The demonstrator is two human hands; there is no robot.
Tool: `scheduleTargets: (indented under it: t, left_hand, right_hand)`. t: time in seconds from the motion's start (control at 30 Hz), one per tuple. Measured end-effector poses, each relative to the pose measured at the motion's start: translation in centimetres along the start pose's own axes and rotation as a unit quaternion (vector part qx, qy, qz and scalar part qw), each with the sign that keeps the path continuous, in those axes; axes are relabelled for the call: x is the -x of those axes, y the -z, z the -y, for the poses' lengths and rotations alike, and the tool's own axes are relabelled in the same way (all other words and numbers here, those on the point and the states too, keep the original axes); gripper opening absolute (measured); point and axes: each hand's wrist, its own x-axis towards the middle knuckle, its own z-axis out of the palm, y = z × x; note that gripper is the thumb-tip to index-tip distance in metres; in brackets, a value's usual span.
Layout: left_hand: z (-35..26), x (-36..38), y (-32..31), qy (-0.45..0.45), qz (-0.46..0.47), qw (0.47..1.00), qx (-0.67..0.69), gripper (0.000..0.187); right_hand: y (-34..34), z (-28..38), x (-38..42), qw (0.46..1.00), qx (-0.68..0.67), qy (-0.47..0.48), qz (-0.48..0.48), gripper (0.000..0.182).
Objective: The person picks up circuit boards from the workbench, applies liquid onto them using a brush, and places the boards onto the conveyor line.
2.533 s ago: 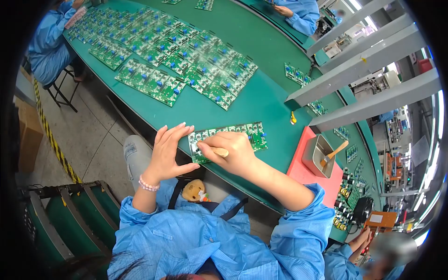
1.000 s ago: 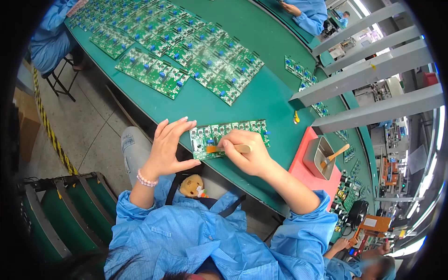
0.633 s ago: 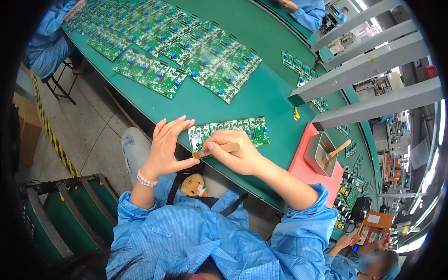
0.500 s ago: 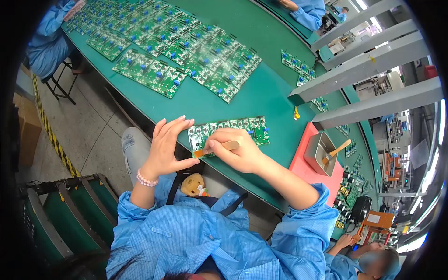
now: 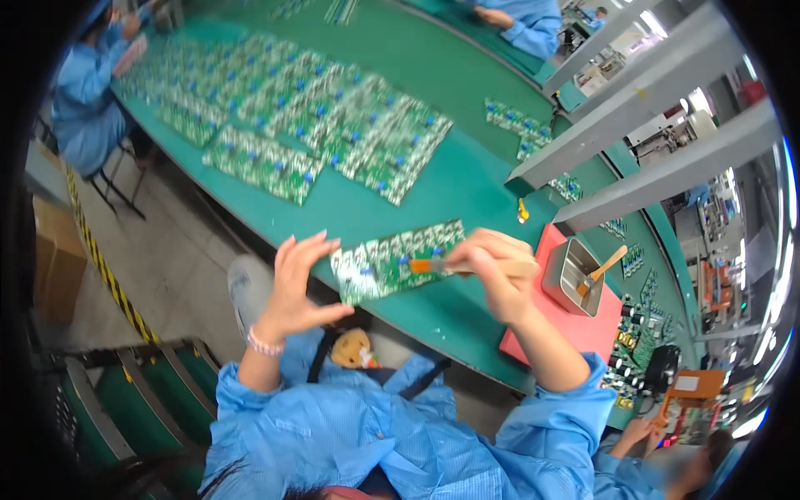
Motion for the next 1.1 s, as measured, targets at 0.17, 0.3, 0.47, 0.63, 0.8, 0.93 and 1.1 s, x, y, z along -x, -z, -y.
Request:
scheduleTargets:
  t: [0.17, 0.3, 0.47, 0.63, 0.8, 0.93, 1.1]
  left_hand:
    - [-3.7, -1.4, 3.2, -0.133, -0.027, 0.985, -0.111, 0.056]
    - [-5.2, -6.7, 5.8, -0.272, -0.081, 0.931, -0.231, 0.055]
    - [-3.5, -21.4, 4.0, -0.314, -0.111, 0.900, -0.280, 0.061]
    - [6.4, -35.5, -4.8, -0.140, -0.108, 0.927, -0.330, 0.091]
    - [10.2, -40.8, -13.3, -0.040, -0.018, 0.919, -0.392, 0.092]
    - [15.1, -46.7, -18.1, -0.111, 0.226, 0.901, -0.352, 0.091]
    - [25.4, -49.1, -23.4, -0.013, 0.326, 0.944, 0.057, 0.062]
  right_hand:
    - [6.2, 2.0, 5.2, 0.982, 0.108, 0.058, -0.141, 0.027]
    - [8.5, 1.6, 10.3, 0.963, 0.137, 0.056, -0.226, 0.030]
    - [10.3, -0.3, 13.1, 0.955, 0.151, 0.051, -0.249, 0.020]
    - [12.1, -0.6, 14.6, 0.955, 0.091, 0.056, -0.277, 0.018]
    - [14.4, -0.2, 16.6, 0.936, 0.054, 0.054, -0.342, 0.025]
    - [14.9, 0.2, 17.1, 0.924, -0.010, 0.034, -0.381, 0.025]
    - [14.8, 0.3, 17.0, 0.934, -0.009, 0.055, -0.352, 0.022]
